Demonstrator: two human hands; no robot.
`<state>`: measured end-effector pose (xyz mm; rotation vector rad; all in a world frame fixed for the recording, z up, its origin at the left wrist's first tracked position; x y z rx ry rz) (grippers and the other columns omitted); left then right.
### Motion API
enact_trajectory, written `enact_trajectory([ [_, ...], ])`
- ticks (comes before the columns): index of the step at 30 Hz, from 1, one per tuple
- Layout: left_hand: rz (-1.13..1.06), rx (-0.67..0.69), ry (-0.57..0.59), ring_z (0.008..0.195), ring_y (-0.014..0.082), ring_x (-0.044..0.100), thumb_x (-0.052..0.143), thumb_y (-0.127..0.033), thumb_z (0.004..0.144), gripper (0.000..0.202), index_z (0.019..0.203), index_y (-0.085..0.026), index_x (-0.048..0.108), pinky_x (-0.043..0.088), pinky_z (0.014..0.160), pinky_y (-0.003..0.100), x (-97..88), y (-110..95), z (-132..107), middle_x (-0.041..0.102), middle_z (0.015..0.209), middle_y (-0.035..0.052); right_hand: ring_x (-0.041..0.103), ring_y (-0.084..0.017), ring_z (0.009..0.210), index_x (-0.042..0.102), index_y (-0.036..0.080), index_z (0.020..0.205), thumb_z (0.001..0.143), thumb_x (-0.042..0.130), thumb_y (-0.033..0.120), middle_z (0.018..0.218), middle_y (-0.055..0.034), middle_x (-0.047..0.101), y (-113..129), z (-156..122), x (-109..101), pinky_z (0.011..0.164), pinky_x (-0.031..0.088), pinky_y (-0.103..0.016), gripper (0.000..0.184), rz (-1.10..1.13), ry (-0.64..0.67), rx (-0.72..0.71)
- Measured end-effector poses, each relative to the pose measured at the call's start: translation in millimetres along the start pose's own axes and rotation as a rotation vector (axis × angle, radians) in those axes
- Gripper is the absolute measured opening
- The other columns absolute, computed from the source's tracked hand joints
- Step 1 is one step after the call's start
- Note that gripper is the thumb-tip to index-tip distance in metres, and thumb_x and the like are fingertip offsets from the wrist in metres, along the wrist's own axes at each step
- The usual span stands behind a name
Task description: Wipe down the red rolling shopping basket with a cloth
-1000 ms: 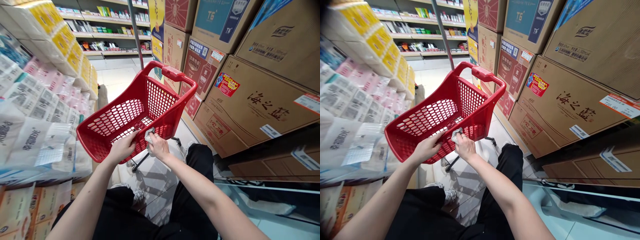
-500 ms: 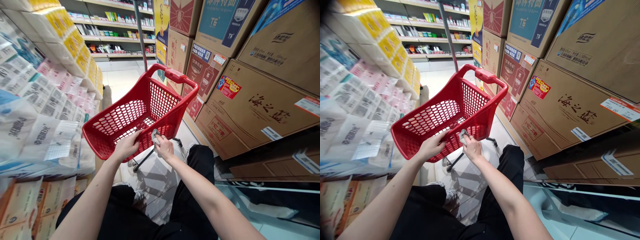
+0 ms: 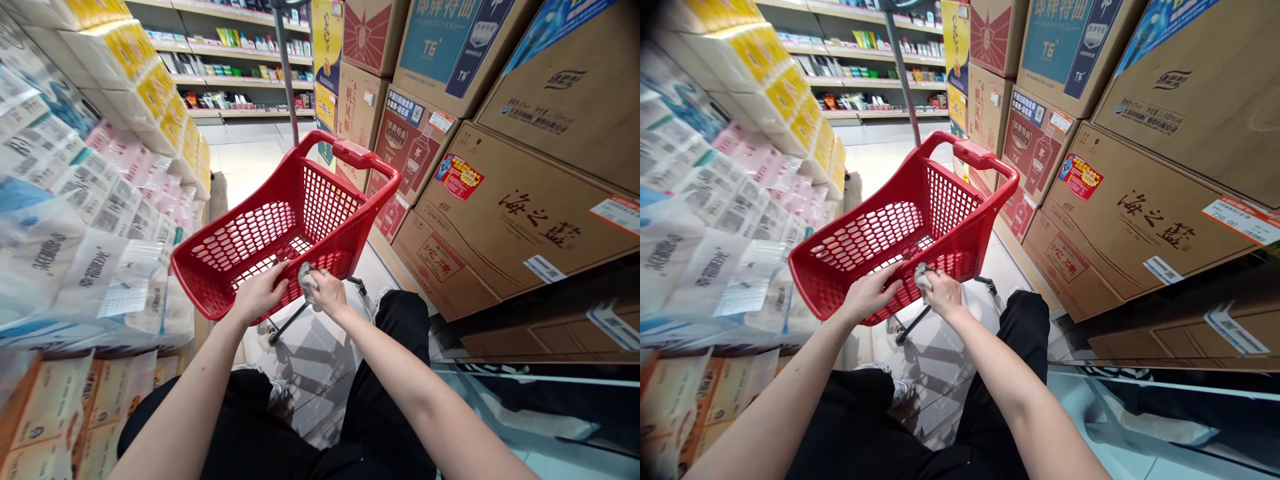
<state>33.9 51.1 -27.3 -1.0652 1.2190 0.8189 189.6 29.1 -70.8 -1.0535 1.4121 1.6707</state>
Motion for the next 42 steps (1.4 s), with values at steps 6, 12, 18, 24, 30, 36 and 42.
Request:
enact_trajectory([
  [6,0.011,0.002,-0.014,0.101,0.0200,0.062,0.035,-0.043,0.088,0.050,0.137,-0.033,0.038,0.045,0.071,0.027,-1.2,-0.6,0.2,0.063,0.121,-0.0015,0.061,-0.016,0.094,0.052,0.024,0.123,0.091,0.044,0.033,0.104,-0.0040,0.066,-43.2,-12.7,3.3,0.083,0.044,-0.024,0.034,0.103,-0.126,0.267],
  [12,0.085,0.026,-0.073,0.105,0.0219,0.061,0.036,-0.039,0.088,0.051,0.138,-0.031,0.036,0.046,0.072,0.030,-2.0,-7.0,-3.7,0.059,0.127,-0.0005,0.059,-0.015,0.101,0.045,0.028,0.133,0.090,0.048,0.034,0.121,-0.0025,0.060,-18.8,2.5,-4.2,0.085,0.044,-0.022,0.043,0.100,-0.148,0.090],
  [18,0.132,0.056,-0.140,0.116,0.0225,0.054,0.037,-0.036,0.087,0.054,0.140,-0.027,0.033,0.046,0.083,0.032,-4.7,-14.6,-8.6,0.051,0.136,0.0029,0.062,-0.016,0.094,0.048,0.032,0.131,0.090,0.047,0.037,0.111,-0.0023,0.063,-19.9,-9.3,9.4,0.081,0.046,-0.024,0.041,0.026,-0.002,0.059],
  [24,0.114,0.046,-0.120,0.118,0.0217,0.052,0.037,-0.036,0.087,0.054,0.140,-0.028,0.033,0.046,0.086,0.032,-3.2,-13.7,-8.0,0.051,0.136,0.0015,0.060,-0.016,0.101,0.033,0.029,0.142,0.093,0.042,0.033,0.123,-0.0050,0.057,-33.9,-0.5,0.0,0.084,0.044,-0.024,0.050,0.038,-0.129,0.168],
  [30,0.109,0.032,-0.114,0.116,0.0220,0.053,0.038,-0.037,0.087,0.053,0.139,-0.028,0.034,0.046,0.085,0.031,-4.7,-13.2,-6.7,0.052,0.135,0.0023,0.061,-0.016,0.100,0.035,0.029,0.141,0.091,0.048,0.034,0.129,-0.0053,0.055,-33.1,17.0,-2.8,0.085,0.045,-0.024,0.052,0.003,-0.058,0.164],
  [36,0.070,0.027,-0.101,0.117,0.0235,0.053,0.038,-0.038,0.086,0.054,0.139,-0.027,0.036,0.046,0.086,0.034,-3.3,-10.2,-6.7,0.051,0.136,0.0037,0.060,-0.016,0.102,0.051,0.029,0.130,0.092,0.046,0.033,0.123,-0.0043,0.059,-59.0,2.4,-7.4,0.086,0.044,-0.024,0.039,0.062,-0.131,0.221],
  [42,0.079,0.036,-0.115,0.118,0.0215,0.053,0.038,-0.036,0.087,0.053,0.139,-0.028,0.035,0.045,0.088,0.031,-3.5,-12.2,-8.5,0.051,0.136,0.0019,0.059,-0.019,0.104,0.043,0.030,0.135,0.088,0.049,0.030,0.134,-0.0054,0.050,-59.1,12.2,-6.2,0.082,0.046,-0.026,0.048,0.038,-0.123,0.226],
])
Point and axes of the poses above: each hand's wrist, its own z-axis towards the middle knuckle, its own x-axis out of the palm, y = z × x, the point moved 7 cm from there along z, towards the middle knuckle
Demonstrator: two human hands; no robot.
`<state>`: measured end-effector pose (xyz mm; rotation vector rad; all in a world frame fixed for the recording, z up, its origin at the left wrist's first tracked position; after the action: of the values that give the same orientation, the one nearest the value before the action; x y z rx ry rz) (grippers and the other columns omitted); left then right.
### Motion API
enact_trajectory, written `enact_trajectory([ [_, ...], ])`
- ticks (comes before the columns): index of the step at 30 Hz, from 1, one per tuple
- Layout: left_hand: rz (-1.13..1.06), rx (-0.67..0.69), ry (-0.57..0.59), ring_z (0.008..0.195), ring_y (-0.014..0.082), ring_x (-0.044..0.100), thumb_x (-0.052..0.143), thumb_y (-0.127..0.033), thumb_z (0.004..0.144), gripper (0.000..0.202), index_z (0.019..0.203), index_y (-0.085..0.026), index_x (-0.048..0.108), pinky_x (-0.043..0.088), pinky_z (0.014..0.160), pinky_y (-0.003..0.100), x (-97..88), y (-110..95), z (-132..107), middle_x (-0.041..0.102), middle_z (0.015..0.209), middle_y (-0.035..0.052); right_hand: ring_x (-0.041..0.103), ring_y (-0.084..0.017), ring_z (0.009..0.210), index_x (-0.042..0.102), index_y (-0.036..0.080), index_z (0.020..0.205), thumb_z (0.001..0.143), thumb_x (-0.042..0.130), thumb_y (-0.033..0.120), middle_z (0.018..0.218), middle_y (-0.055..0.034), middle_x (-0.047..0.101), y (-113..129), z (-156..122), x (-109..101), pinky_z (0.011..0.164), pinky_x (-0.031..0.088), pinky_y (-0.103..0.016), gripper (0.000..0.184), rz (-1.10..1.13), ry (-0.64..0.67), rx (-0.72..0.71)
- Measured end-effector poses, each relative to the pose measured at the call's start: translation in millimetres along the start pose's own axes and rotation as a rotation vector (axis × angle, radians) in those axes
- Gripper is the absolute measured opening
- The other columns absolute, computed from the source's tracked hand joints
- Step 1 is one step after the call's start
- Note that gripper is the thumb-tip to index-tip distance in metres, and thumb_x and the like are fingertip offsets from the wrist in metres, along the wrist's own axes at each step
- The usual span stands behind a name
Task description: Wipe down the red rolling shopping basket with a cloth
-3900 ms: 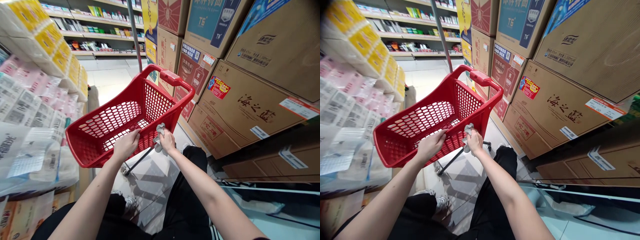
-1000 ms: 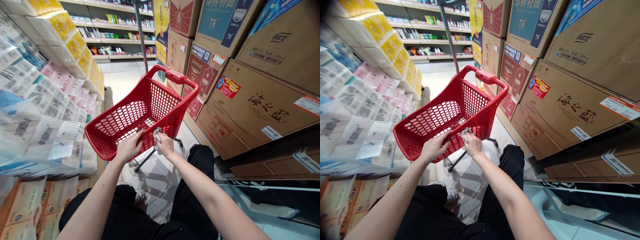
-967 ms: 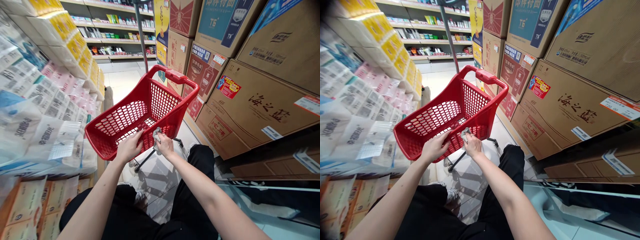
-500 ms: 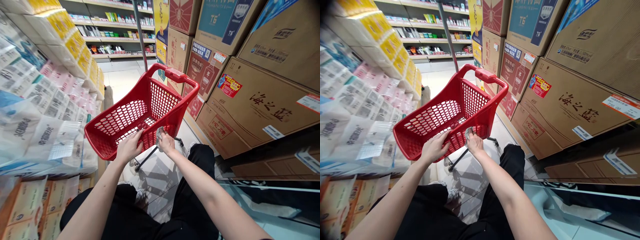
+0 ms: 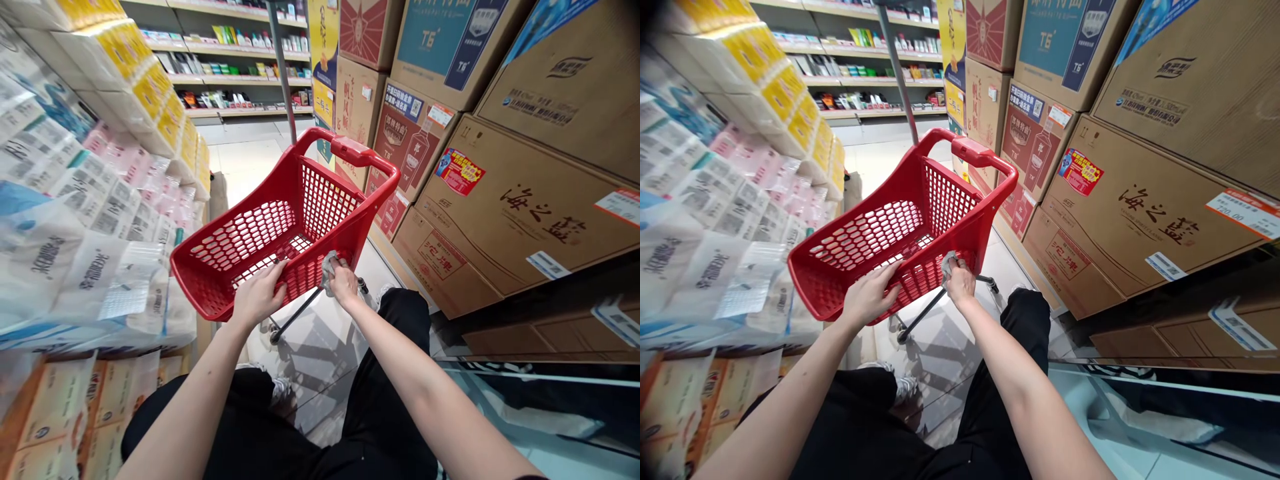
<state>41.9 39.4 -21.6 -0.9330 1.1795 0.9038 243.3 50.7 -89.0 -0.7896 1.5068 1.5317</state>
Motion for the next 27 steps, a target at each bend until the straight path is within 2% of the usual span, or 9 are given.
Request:
enact_trajectory([
  [3,0.003,0.008,0.002,0.118,0.0208,0.052,0.037,-0.036,0.087,0.052,0.139,-0.028,0.035,0.044,0.089,0.030,-1.0,-0.2,-0.2,0.052,0.135,0.0027,0.057,-0.019,0.108,0.046,0.030,0.133,0.086,0.051,0.026,0.133,-0.0038,0.052,1.9,2.3,-1.2,0.084,0.045,-0.025,0.047,-0.018,0.034,-0.047],
  [6,0.007,0.022,-0.003,0.117,0.0211,0.053,0.037,-0.036,0.087,0.053,0.139,-0.026,0.036,0.044,0.089,0.031,-1.7,1.0,1.0,0.053,0.134,0.0041,0.058,-0.017,0.106,0.051,0.032,0.128,0.087,0.051,0.026,0.128,-0.0018,0.056,-6.9,-3.3,-2.1,0.088,0.043,-0.024,0.042,-0.010,0.048,-0.059],
  [9,0.010,0.046,-0.002,0.117,0.0211,0.053,0.036,-0.036,0.087,0.052,0.138,-0.025,0.036,0.044,0.089,0.031,-1.3,1.3,2.5,0.054,0.132,0.0046,0.056,-0.017,0.110,0.050,0.030,0.130,0.087,0.051,0.030,0.125,-0.0029,0.058,-24.6,-8.1,-0.5,0.092,0.042,-0.024,0.043,0.017,0.032,0.044],
  [12,0.017,0.043,0.002,0.117,0.0207,0.053,0.035,-0.036,0.087,0.052,0.138,-0.025,0.036,0.044,0.089,0.030,-0.5,1.9,3.8,0.053,0.133,0.0041,0.055,-0.017,0.112,0.043,0.028,0.136,0.089,0.049,0.032,0.127,-0.0049,0.056,-33.4,-4.0,0.3,0.092,0.042,-0.025,0.048,0.039,-0.012,0.120],
  [18,0.006,0.026,0.020,0.116,0.0216,0.053,0.036,-0.036,0.086,0.053,0.138,-0.027,0.036,0.045,0.087,0.031,2.9,4.1,7.6,0.053,0.133,0.0037,0.057,-0.019,0.108,0.040,0.026,0.139,0.089,0.047,0.033,0.130,-0.0073,0.054,-25.2,13.6,5.2,0.088,0.045,-0.027,0.051,0.009,0.059,0.036],
  [22,0.012,0.046,0.003,0.116,0.0225,0.052,0.036,-0.035,0.086,0.054,0.139,-0.025,0.035,0.044,0.089,0.033,3.5,3.2,8.8,0.054,0.131,0.0056,0.056,-0.016,0.110,0.047,0.028,0.132,0.089,0.048,0.032,0.128,-0.0035,0.056,-33.3,4.2,8.0,0.092,0.042,-0.025,0.044,0.041,0.043,0.005],
  [25,0.051,0.105,-0.042,0.117,0.0245,0.050,0.038,-0.034,0.086,0.060,0.144,-0.021,0.028,0.039,0.096,0.036,0.2,-4.7,6.3,0.053,0.131,0.0096,0.057,-0.017,0.108,0.050,0.023,0.131,0.089,0.048,0.030,0.121,-0.0078,0.060,-50.9,-9.1,17.7,0.092,0.041,-0.027,0.042,0.079,0.052,0.104],
  [27,0.078,0.133,-0.072,0.118,0.0264,0.048,0.039,-0.033,0.086,0.065,0.146,-0.019,0.021,0.037,0.098,0.038,-2.9,-10.9,3.5,0.052,0.131,0.0118,0.058,-0.019,0.106,0.045,0.019,0.135,0.090,0.046,0.028,0.117,-0.0111,0.061,-61.2,-13.3,21.1,0.090,0.042,-0.028,0.045,0.120,0.017,0.167],
])
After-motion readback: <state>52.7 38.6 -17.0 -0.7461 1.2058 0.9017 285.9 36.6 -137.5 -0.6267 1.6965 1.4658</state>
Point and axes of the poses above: each hand's wrist, its own z-axis towards the middle knuckle, its own x-axis out of the palm, y = z × x, the point moved 7 cm from there along z, towards the middle knuckle
